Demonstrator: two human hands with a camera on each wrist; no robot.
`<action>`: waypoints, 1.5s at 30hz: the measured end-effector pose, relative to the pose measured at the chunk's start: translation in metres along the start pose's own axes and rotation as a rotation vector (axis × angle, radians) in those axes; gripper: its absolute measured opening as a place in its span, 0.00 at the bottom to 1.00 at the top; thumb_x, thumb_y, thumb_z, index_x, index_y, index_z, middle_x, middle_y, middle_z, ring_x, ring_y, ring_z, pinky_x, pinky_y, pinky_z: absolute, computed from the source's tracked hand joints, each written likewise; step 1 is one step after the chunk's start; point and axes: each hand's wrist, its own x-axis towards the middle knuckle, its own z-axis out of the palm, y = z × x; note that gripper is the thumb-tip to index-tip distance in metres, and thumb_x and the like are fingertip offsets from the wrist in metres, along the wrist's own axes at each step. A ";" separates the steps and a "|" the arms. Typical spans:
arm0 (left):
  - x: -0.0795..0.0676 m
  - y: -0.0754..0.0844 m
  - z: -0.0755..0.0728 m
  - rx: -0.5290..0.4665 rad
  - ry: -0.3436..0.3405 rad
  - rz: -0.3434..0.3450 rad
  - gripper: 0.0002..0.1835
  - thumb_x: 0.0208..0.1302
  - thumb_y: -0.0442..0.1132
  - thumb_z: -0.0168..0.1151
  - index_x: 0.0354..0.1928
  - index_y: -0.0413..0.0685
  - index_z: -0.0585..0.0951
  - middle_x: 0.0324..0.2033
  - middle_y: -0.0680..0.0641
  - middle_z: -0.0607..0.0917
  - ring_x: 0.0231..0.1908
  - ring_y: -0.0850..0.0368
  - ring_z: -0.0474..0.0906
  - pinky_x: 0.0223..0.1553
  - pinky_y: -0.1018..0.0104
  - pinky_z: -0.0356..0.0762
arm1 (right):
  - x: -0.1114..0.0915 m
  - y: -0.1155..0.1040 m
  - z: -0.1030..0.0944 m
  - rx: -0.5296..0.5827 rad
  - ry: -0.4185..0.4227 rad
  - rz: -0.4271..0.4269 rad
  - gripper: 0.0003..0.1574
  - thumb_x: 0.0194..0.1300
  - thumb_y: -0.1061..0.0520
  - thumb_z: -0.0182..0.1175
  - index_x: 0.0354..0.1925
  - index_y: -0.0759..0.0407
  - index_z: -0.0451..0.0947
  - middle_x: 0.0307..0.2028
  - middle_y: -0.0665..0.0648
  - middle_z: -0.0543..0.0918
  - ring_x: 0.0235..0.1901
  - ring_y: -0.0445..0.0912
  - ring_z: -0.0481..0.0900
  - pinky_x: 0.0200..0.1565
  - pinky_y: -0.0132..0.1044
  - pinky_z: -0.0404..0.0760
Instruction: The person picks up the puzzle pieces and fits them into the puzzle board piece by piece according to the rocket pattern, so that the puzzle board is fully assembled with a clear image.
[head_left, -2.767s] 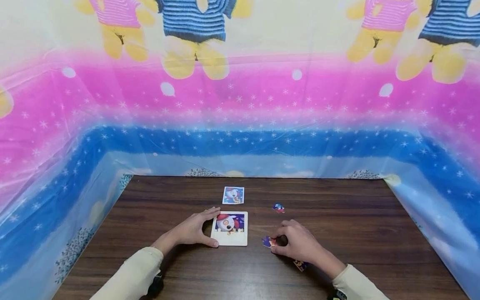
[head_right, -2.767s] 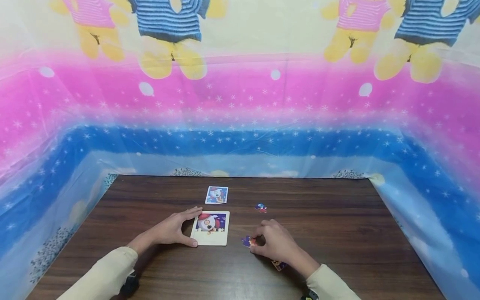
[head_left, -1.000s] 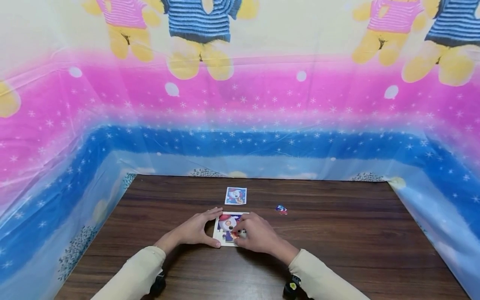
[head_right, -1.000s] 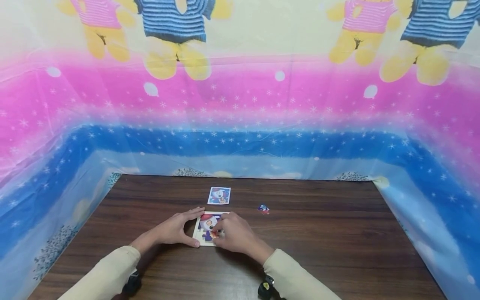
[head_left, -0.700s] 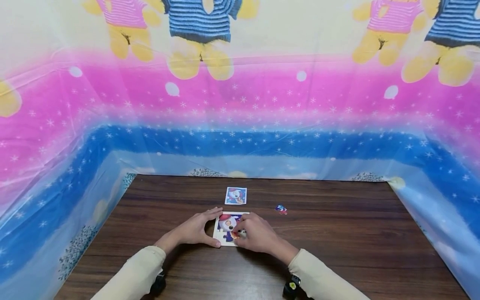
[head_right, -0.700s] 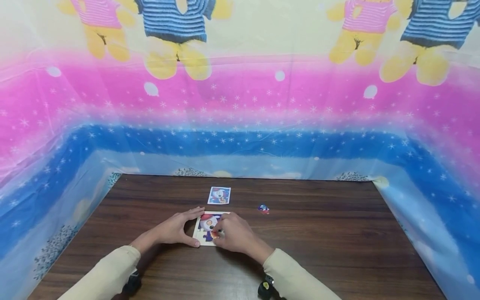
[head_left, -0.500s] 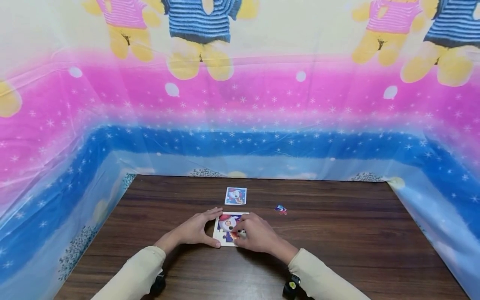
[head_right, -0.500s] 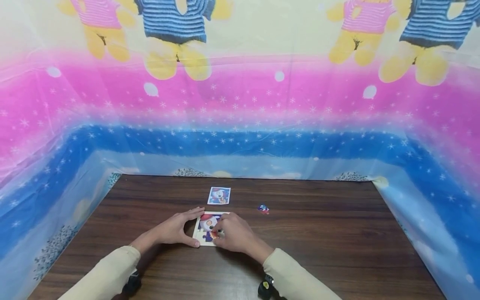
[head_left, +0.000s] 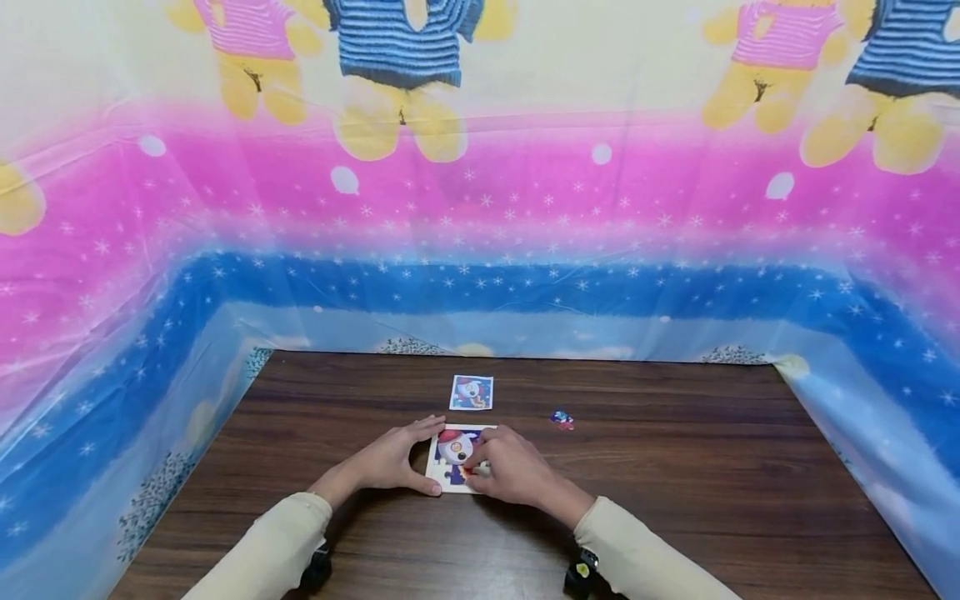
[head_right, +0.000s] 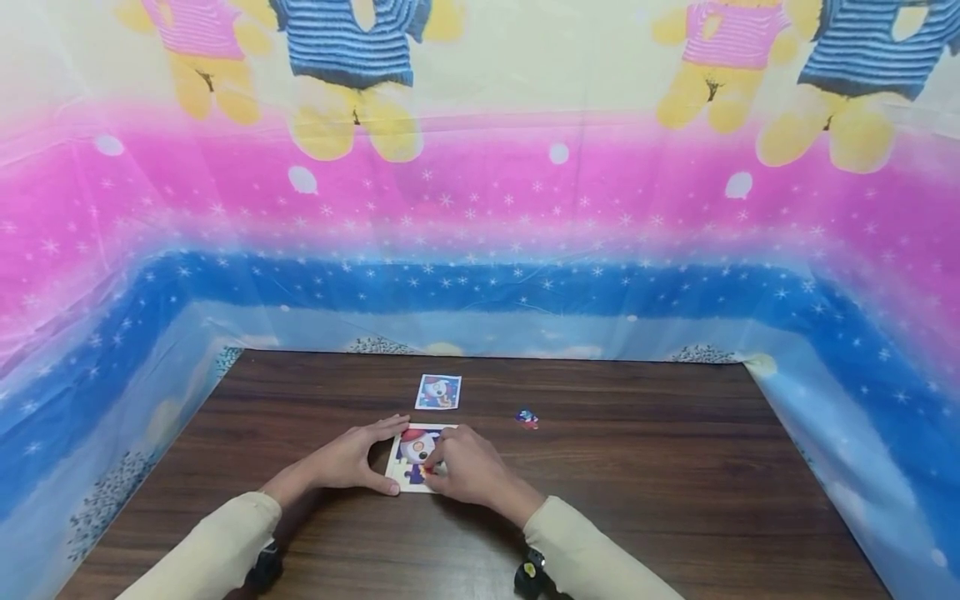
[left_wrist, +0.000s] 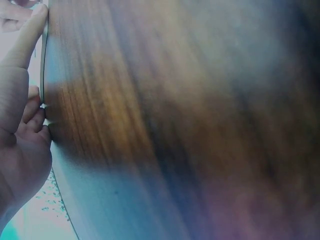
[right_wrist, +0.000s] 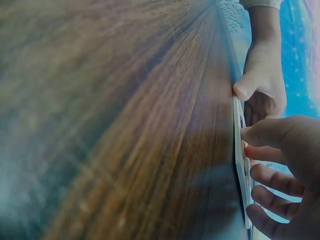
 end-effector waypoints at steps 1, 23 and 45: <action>0.000 0.000 0.000 0.001 -0.001 0.000 0.56 0.54 0.61 0.78 0.78 0.45 0.63 0.79 0.45 0.60 0.78 0.44 0.51 0.74 0.41 0.57 | 0.000 0.000 0.000 -0.001 0.000 -0.001 0.10 0.63 0.47 0.72 0.41 0.47 0.93 0.41 0.46 0.86 0.43 0.41 0.78 0.45 0.36 0.80; 0.000 0.002 -0.001 0.001 0.001 0.006 0.56 0.54 0.61 0.78 0.78 0.44 0.63 0.79 0.45 0.60 0.78 0.42 0.52 0.74 0.40 0.57 | -0.013 0.003 -0.017 0.021 0.042 -0.024 0.11 0.65 0.50 0.71 0.44 0.49 0.91 0.44 0.48 0.87 0.45 0.42 0.78 0.48 0.38 0.80; 0.001 0.002 -0.001 0.004 0.002 -0.005 0.57 0.52 0.62 0.78 0.78 0.44 0.62 0.79 0.44 0.59 0.78 0.41 0.51 0.73 0.39 0.57 | -0.130 0.060 -0.061 0.111 0.184 0.181 0.19 0.67 0.47 0.70 0.53 0.52 0.87 0.49 0.47 0.88 0.50 0.46 0.84 0.50 0.50 0.83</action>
